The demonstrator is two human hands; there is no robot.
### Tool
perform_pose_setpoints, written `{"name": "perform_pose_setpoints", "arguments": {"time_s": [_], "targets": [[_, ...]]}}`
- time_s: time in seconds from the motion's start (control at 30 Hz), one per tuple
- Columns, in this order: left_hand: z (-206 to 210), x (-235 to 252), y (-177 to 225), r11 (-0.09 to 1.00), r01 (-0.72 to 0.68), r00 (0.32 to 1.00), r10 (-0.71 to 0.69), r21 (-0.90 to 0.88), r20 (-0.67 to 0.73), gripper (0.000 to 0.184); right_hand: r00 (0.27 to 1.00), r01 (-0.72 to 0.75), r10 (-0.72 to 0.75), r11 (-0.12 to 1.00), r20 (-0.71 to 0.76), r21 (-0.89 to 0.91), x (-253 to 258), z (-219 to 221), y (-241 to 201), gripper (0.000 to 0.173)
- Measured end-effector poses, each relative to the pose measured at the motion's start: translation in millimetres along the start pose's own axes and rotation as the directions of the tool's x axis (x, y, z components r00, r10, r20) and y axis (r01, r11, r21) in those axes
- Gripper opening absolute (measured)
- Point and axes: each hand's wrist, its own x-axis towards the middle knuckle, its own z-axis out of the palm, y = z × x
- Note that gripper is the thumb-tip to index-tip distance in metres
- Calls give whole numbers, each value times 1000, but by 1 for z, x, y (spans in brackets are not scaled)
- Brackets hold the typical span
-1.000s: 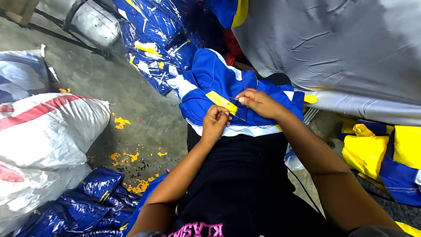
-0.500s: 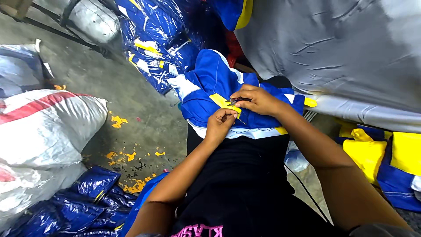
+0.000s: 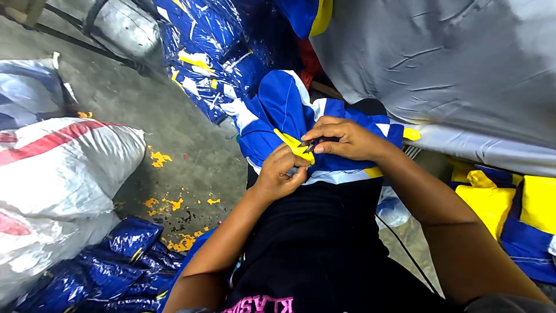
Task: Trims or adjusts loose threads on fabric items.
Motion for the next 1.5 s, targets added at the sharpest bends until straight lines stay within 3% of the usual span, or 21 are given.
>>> {"name": "perform_pose_setpoints", "arguments": {"time_s": [0.2,0.47,0.8,1.5], "targets": [[-10,6,11,987,83,996,-80,-135,26,6,998,63,-62,998,-10,24,-6,0,-14,26],[-8,3,9,981,105,994,-99,-165,41,2,998,33,-33,999,-54,-11,-9,-1,-12,26],[-12,2,9,907,265,963,-234,-326,131,4,999,31,-30,999,33,-35,-10,-6,-9,26],[-6,-3,13,864,320,947,-299,-390,114,10,1000,-10,11,995,-2,104,-11,2,-2,24]]}}
